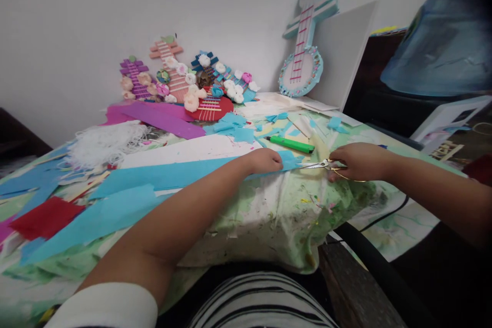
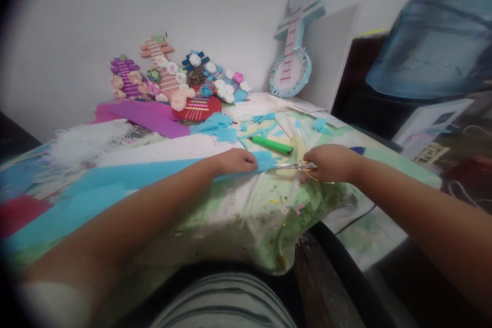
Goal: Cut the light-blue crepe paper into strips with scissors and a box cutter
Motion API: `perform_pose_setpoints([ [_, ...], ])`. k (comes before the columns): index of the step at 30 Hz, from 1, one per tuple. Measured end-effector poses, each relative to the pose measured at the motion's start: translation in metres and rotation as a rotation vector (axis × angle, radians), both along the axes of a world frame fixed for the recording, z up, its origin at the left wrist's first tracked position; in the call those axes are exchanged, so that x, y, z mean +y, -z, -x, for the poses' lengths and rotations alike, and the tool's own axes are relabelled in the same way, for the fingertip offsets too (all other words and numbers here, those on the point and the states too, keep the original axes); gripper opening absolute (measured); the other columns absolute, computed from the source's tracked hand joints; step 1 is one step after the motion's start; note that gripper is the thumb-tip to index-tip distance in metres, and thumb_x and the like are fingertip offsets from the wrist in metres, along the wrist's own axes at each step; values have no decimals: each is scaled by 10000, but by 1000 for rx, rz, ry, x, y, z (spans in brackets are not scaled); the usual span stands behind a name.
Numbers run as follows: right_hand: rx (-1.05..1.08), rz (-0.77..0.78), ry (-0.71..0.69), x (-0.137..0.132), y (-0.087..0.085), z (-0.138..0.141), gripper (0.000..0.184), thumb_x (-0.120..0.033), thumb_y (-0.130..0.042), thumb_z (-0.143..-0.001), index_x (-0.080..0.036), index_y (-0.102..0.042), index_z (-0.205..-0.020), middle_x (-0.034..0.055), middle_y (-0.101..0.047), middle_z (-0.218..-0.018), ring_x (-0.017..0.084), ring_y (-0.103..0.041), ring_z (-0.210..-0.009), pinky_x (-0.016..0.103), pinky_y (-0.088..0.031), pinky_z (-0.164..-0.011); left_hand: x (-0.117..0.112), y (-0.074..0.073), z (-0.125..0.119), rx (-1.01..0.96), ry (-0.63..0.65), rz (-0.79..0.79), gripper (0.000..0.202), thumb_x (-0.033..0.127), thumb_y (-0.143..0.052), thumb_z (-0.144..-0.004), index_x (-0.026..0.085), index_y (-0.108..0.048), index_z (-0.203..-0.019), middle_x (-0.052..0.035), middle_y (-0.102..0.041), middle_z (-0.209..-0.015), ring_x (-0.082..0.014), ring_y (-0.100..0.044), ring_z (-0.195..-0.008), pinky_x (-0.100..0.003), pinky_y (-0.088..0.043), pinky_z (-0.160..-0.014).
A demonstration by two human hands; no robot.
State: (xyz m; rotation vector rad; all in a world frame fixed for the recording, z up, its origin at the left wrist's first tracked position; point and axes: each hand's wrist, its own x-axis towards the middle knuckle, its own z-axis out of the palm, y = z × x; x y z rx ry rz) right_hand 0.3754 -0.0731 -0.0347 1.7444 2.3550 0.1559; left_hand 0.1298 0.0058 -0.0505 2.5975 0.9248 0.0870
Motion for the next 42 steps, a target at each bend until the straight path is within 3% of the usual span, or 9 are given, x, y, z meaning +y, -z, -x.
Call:
perform_pose_setpoints([
  [9,11,51,-17,3,2,7,493,-653,-407,-664,-185,-560,-661,54,-585,-651,169,-508,-576,258,-238,-499,-9,-5,1,3,-21,26,248,277,-437,-726,173,-652,-792,18,-618,-744,-122,-531,-721,-178,-361,-608],
  [21,-4,81,-23,9,-1,20,466,-643,-449,-638,-195,-571,-680,55,-598,-676,179,-519,-600,253,-247,-487,-10,0,1,-48,-50,-32,243,271,-448,-739,169,-661,-796,16,-618,-716,-117,-515,-682,-186,-352,-601],
  [33,17,88,-23,16,-2,32,292,-478,-513,-655,-195,-586,-652,53,-590,-648,157,-506,-572,252,-260,-478,-8,5,2,-118,-115,-43,226,275,-469,-735,178,-666,-792,17,-636,-732,-122,-532,-712,-190,-371,-617],
  [42,8,60,-34,14,0,22,410,-590,-489,-639,-195,-592,-679,53,-594,-662,168,-521,-598,254,-248,-487,-9,3,0,-136,-111,7,230,278,-474,-723,173,-671,-777,12,-642,-738,-124,-544,-710,-194,-378,-619],
])
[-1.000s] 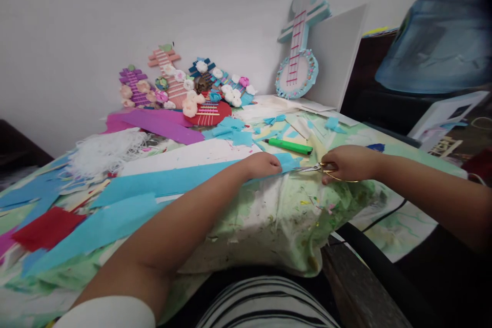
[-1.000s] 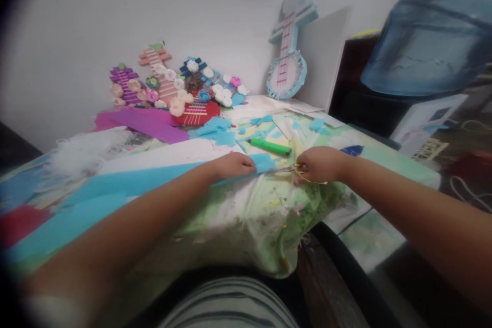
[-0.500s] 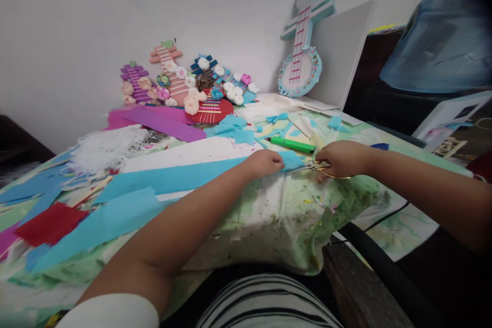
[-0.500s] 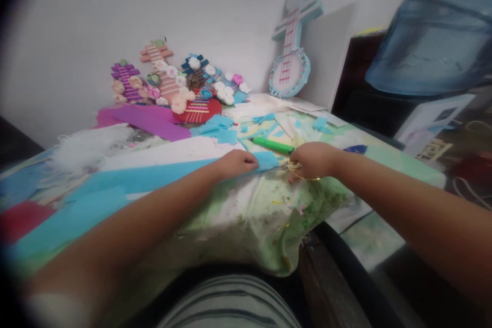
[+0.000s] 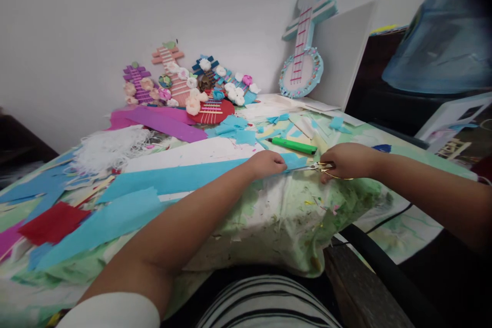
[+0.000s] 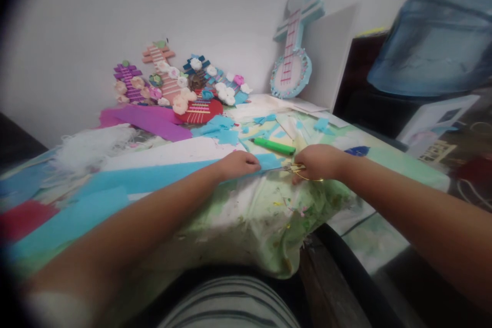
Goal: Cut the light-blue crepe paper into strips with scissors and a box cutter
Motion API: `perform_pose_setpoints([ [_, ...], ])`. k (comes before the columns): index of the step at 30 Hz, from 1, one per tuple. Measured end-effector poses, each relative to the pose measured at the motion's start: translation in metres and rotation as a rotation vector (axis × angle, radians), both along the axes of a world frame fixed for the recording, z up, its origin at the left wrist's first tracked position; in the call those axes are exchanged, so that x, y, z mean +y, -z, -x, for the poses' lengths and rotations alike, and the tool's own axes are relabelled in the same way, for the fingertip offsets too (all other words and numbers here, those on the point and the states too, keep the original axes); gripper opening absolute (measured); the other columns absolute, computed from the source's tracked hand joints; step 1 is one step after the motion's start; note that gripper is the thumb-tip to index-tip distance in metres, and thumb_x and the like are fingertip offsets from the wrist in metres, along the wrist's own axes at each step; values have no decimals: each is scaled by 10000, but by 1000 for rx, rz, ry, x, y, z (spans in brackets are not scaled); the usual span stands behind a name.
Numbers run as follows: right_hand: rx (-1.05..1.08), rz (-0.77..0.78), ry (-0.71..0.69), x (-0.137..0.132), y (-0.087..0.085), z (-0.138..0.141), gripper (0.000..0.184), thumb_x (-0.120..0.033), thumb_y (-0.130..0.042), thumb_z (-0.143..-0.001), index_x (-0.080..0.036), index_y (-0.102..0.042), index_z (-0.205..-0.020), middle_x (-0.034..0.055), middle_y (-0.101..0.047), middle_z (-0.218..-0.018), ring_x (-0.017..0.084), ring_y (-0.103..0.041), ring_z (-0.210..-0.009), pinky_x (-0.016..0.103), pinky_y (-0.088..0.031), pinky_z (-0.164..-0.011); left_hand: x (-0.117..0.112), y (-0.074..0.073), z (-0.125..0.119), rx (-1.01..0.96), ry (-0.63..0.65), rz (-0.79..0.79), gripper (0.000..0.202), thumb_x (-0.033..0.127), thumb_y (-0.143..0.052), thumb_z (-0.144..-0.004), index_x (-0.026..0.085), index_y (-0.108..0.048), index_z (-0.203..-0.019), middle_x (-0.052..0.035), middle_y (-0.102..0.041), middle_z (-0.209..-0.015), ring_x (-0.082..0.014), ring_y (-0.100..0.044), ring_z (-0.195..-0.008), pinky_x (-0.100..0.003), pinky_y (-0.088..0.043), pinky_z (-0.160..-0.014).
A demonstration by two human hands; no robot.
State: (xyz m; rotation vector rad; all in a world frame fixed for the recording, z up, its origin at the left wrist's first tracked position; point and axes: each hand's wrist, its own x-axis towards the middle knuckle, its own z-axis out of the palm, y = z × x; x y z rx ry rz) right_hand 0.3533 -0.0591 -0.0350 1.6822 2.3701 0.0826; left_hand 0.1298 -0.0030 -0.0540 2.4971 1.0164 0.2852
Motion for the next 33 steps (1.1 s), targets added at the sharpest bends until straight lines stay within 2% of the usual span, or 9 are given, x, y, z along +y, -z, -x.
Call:
perform_pose_setpoints([
  [3,-14,-19,-20,-2,-1,4,445,-612,-460,-649,-196,-600,-716,65,-607,-699,184,-535,-624,261,-243,-492,2,2,-1,-9,10,4,241,288,-468,-722,168,-670,-775,8,-640,-737,-126,-541,-709,-199,-374,-618],
  [9,-9,-28,-49,2,1,16,384,-572,-486,-645,-206,-589,-699,57,-616,-698,193,-540,-628,260,-238,-486,5,4,0,-34,38,29,261,306,-460,-708,164,-668,-774,18,-622,-713,-116,-522,-674,-194,-364,-599],
  [14,21,6,-53,5,3,19,338,-519,-483,-665,-194,-576,-665,55,-605,-664,173,-534,-607,250,-263,-494,4,4,3,-55,66,39,252,303,-450,-698,155,-652,-682,38,-514,-555,-97,-446,-570,-199,-319,-526],
  [17,49,31,-75,6,4,18,300,-475,-483,-678,-192,-580,-647,46,-599,-642,159,-523,-595,243,-268,-495,5,6,4,-71,75,48,251,313,-453,-698,157,-645,-656,44,-470,-525,-92,-424,-553,-201,-307,-521],
  [24,47,53,-67,6,3,14,286,-458,-491,-679,-195,-602,-653,37,-590,-626,134,-473,-538,239,-241,-469,7,9,4,-102,51,83,251,325,-475,-687,157,-659,-708,33,-549,-606,-106,-472,-607,-201,-336,-569],
  [29,15,30,-62,2,-2,23,412,-573,-470,-667,-180,-593,-670,49,-582,-626,151,-484,-553,247,-245,-481,2,6,4,-117,19,107,244,315,-483,-682,155,-664,-712,30,-554,-614,-108,-475,-620,-197,-344,-573],
  [33,-16,19,-71,3,-2,30,442,-601,-474,-649,-181,-602,-699,55,-595,-645,162,-508,-567,248,-240,-481,0,5,5,-121,17,116,250,317,-486,-680,156,-671,-729,27,-566,-632,-112,-489,-640,-197,-352,-585],
])
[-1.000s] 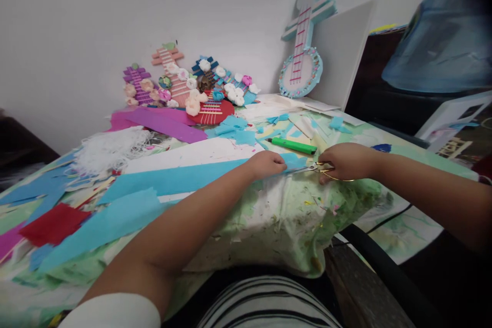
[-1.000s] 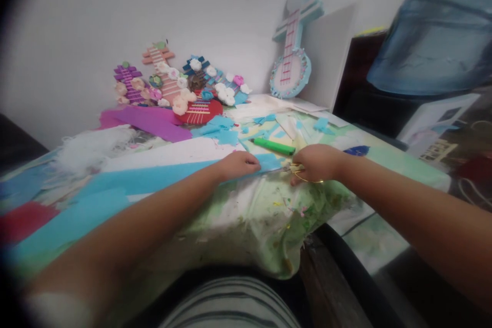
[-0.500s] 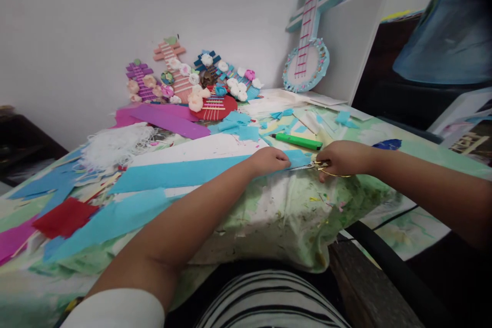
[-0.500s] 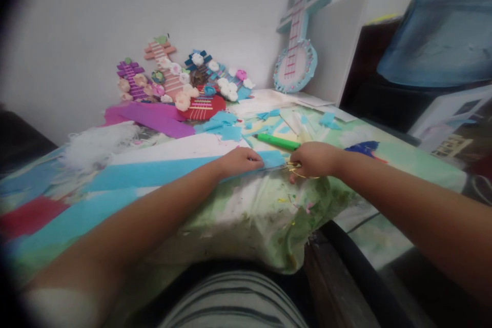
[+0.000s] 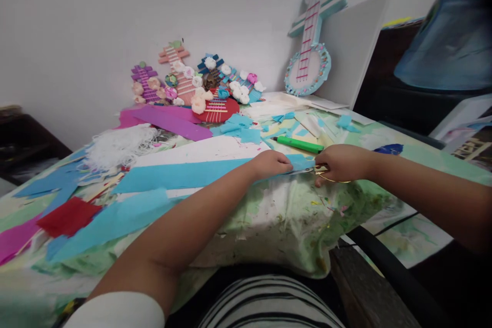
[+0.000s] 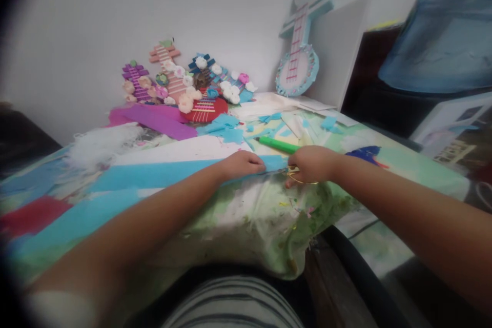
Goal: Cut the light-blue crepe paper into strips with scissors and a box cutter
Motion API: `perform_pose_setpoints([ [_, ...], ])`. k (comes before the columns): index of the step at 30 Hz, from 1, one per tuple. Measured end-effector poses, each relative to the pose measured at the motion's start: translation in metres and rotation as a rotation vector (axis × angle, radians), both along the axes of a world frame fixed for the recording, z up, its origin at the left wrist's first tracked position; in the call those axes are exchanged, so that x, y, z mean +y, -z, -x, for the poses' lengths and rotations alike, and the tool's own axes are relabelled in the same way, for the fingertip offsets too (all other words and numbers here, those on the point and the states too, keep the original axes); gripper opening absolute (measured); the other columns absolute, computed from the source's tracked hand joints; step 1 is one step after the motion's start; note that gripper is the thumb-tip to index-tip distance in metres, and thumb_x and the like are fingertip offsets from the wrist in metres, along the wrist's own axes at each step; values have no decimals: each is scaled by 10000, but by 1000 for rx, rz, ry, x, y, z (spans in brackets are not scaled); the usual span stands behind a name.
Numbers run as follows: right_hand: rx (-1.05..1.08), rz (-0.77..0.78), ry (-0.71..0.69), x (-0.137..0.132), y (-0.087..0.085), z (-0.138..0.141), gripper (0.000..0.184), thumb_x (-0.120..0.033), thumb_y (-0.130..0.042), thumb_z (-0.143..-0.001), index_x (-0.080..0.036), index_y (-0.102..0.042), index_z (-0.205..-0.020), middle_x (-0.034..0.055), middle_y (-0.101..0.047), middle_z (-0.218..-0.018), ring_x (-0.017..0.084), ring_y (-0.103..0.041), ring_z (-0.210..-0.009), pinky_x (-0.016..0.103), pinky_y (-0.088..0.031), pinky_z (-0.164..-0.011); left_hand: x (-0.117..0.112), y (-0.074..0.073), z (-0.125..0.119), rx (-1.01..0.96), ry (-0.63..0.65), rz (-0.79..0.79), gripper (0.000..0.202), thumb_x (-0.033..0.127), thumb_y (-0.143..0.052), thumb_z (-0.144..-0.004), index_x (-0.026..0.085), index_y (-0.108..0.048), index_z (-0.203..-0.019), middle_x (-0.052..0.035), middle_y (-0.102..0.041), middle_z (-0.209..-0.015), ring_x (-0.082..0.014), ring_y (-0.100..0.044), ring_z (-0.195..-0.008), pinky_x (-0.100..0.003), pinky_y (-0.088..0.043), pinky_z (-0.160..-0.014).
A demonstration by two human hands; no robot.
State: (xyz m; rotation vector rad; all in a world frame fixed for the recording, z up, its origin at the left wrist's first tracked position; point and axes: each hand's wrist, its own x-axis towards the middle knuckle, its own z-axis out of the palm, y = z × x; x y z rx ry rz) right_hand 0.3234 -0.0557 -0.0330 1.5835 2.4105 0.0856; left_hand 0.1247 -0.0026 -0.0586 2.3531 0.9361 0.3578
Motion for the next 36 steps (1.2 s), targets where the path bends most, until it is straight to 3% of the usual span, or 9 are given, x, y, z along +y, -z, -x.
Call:
perform_pose_setpoints([
  [18,-51,-41,-43,3,1,4,448,-609,-478,-648,-183,-609,-690,66,-606,-630,184,-535,-565,257,-231,-461,1,1,0,-29,0,52,233,298,-511,-673,155,-676,-755,21,-601,-680,-114,-509,-671,-195,-364,-613],
  [29,-76,-93,-78,11,6,20,498,-661,-472,-608,-191,-621,-684,69,-618,-646,187,-542,-566,262,-204,-446,-1,0,2,-68,57,35,234,304,-486,-700,141,-653,-680,45,-486,-543,-89,-421,-563,-195,-311,-523],
  [36,-73,-82,-81,7,3,24,463,-624,-460,-647,-194,-626,-692,76,-619,-638,189,-552,-577,262,-213,-455,1,1,6,-99,60,40,252,316,-483,-715,144,-666,-721,35,-538,-602,-98,-458,-612,-193,-339,-564],
])
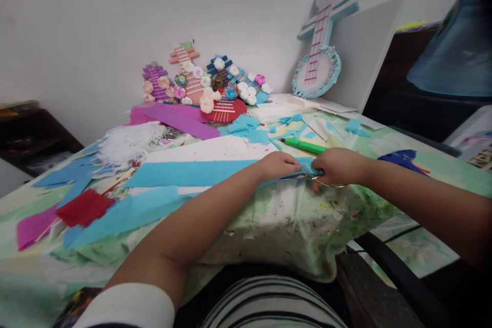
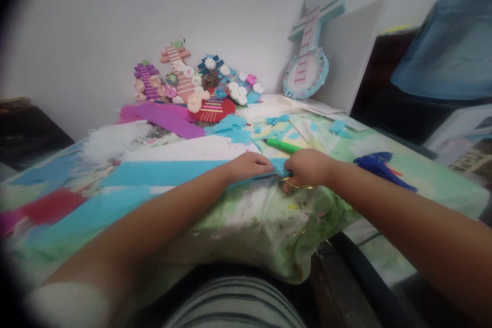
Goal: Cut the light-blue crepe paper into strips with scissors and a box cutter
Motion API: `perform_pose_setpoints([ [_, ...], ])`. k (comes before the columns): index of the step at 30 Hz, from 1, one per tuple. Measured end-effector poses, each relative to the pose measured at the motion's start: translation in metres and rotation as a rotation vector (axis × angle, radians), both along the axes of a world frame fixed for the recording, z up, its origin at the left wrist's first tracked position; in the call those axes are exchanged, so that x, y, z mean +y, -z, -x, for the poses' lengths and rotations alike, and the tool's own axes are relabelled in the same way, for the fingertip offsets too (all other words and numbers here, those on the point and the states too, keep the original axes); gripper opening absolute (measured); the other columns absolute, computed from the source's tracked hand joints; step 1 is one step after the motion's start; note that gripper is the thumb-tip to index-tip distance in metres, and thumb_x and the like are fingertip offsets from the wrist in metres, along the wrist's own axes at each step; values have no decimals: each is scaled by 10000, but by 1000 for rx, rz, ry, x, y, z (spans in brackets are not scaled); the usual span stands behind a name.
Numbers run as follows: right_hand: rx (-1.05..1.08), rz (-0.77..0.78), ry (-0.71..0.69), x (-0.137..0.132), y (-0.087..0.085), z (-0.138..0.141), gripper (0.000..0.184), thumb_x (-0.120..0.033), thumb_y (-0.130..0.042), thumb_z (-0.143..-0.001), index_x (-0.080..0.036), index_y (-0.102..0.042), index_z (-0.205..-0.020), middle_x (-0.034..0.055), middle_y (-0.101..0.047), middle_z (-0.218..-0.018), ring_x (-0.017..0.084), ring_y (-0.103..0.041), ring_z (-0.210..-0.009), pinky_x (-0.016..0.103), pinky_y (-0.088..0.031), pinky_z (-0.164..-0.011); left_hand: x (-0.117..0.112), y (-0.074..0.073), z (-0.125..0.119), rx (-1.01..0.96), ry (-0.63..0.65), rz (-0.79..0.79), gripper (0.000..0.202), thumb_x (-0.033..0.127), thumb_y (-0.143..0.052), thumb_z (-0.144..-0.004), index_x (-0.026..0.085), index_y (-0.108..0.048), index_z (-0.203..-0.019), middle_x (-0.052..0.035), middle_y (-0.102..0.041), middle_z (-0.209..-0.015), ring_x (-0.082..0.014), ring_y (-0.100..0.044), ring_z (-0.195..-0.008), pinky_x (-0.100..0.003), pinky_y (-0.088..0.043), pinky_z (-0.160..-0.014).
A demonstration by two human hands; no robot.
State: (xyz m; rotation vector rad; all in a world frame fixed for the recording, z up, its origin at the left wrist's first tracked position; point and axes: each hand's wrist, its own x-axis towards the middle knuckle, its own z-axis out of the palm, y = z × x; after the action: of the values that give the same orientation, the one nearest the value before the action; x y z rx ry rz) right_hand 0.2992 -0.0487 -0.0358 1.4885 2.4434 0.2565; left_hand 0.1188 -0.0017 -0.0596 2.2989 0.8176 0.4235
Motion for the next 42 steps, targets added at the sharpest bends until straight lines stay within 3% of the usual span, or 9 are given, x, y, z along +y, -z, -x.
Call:
perform_pose_setpoints([
  [10,-28,-10,1,-3,-7,15,518,-666,-475,-599,-181,-632,-690,84,-620,-654,200,-559,-586,249,-216,-443,-4,-3,-1,-5,-16,13,251,297,-488,-725,137,-673,-781,6,-632,-744,-117,-532,-725,-184,-385,-664],
  [24,13,26,-25,-3,-6,24,523,-661,-461,-632,-176,-643,-704,82,-621,-654,188,-545,-580,255,-225,-450,-4,-3,8,-74,-46,93,245,288,-501,-726,114,-665,-780,-10,-624,-734,-133,-539,-741,-206,-400,-687],
  [31,25,13,-22,-1,-8,31,462,-616,-531,-600,-200,-669,-746,78,-632,-677,191,-553,-601,248,-256,-467,-3,0,7,-157,-116,163,254,304,-501,-744,124,-660,-828,-7,-628,-776,-134,-545,-770,-222,-408,-723],
  [42,35,15,-50,-2,-10,40,514,-644,-471,-638,-190,-672,-769,103,-638,-699,204,-551,-606,260,-279,-491,0,2,10,-221,-232,224,292,353,-510,-762,138,-635,-915,-28,-638,-831,-133,-551,-753,-237,-423,-715],
])
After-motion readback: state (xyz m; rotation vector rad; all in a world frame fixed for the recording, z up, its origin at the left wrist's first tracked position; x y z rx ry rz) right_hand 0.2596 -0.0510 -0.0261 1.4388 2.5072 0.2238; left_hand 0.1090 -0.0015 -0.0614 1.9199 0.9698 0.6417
